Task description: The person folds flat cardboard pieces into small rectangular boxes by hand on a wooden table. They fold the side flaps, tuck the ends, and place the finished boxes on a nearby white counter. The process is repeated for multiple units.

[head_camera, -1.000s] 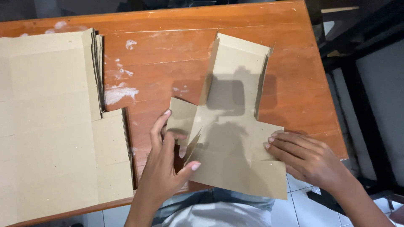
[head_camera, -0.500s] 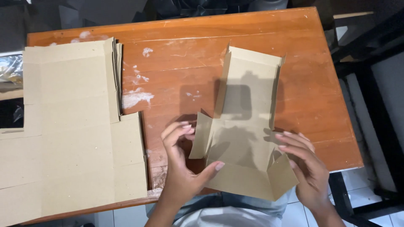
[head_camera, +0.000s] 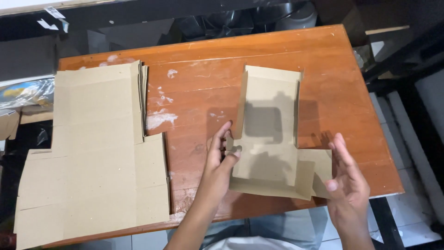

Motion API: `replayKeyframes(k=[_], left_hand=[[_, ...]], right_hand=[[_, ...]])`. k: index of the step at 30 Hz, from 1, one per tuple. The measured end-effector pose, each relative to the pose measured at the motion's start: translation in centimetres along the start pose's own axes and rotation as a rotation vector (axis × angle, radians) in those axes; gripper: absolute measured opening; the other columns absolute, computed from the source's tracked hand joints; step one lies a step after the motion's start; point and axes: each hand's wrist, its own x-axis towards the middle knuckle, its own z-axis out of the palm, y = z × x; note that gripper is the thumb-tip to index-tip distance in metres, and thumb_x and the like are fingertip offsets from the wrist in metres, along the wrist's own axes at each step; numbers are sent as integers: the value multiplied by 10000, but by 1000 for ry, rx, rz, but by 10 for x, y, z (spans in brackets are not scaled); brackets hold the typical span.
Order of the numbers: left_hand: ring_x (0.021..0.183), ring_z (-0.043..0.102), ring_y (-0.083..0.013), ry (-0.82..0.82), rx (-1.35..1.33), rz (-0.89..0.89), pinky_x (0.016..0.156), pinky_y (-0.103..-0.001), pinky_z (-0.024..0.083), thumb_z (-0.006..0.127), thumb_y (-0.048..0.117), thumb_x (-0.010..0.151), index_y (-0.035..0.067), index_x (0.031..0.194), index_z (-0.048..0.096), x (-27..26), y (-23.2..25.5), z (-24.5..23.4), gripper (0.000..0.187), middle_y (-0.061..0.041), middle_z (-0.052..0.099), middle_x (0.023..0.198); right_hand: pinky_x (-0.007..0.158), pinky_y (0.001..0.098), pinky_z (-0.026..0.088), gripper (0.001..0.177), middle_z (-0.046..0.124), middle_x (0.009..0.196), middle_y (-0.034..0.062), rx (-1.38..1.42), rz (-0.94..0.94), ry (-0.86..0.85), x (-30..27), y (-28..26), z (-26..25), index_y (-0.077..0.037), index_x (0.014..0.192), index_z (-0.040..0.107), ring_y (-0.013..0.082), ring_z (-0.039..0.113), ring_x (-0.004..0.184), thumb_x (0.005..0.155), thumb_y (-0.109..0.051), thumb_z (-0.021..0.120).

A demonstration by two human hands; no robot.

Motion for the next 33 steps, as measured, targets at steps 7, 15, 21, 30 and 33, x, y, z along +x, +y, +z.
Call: replayKeyframes(k=[7, 15, 21, 30, 33], left_hand=[[1233, 517, -173, -4, -243, -34, 1023, -312, 447, 594, 13, 779, 232, 1468, 375, 2, 9, 6, 756, -66, 439, 1481], [1309, 463, -145, 8, -80, -85, 1072, -311, 404, 466, -9, 774, 297, 1577, 357, -4, 13, 5, 865, -11, 357, 1636], [1613, 155, -133, 95, -149, -44, 1251, -401, 150, 440, 68, 676, 301, 1512, 503, -11, 14, 16, 870, -8, 261, 1734], [1393, 498, -192, 67, -433, 121, 998, -340, 479, 588, 35, 724, 184, 1585, 291, 2, 9, 8, 923, -124, 420, 1637], [1329, 553, -182, 73, -366, 119, 1060, -318, 480, 683, 119, 820, 127, 1589, 319, 5, 11, 7, 851, -102, 511, 1527]], right_hand=[[1095, 356, 403, 1000, 383, 1680, 101, 28, 328, -124, 20, -19, 21, -185, 1626, 259, 195, 478, 1418, 722, -41, 663], [991, 334, 422, 1070, 517, 1560, 126, 200, 570, 40, 40, -11, 34, -109, 1614, 358, 188, 508, 1325, 570, 125, 309], [976, 377, 461, 1042, 555, 1587, 141, 199, 575, 58, 38, -47, 49, -98, 1576, 435, 271, 567, 1358, 572, 123, 267], [900, 416, 484, 979, 529, 1571, 174, 285, 480, -54, 46, -20, 52, -158, 1574, 419, 286, 595, 1239, 615, 37, 447], [1074, 344, 429, 832, 526, 1526, 62, 182, 491, -43, 51, -32, 70, -132, 1593, 413, 164, 514, 1357, 780, 13, 513]])
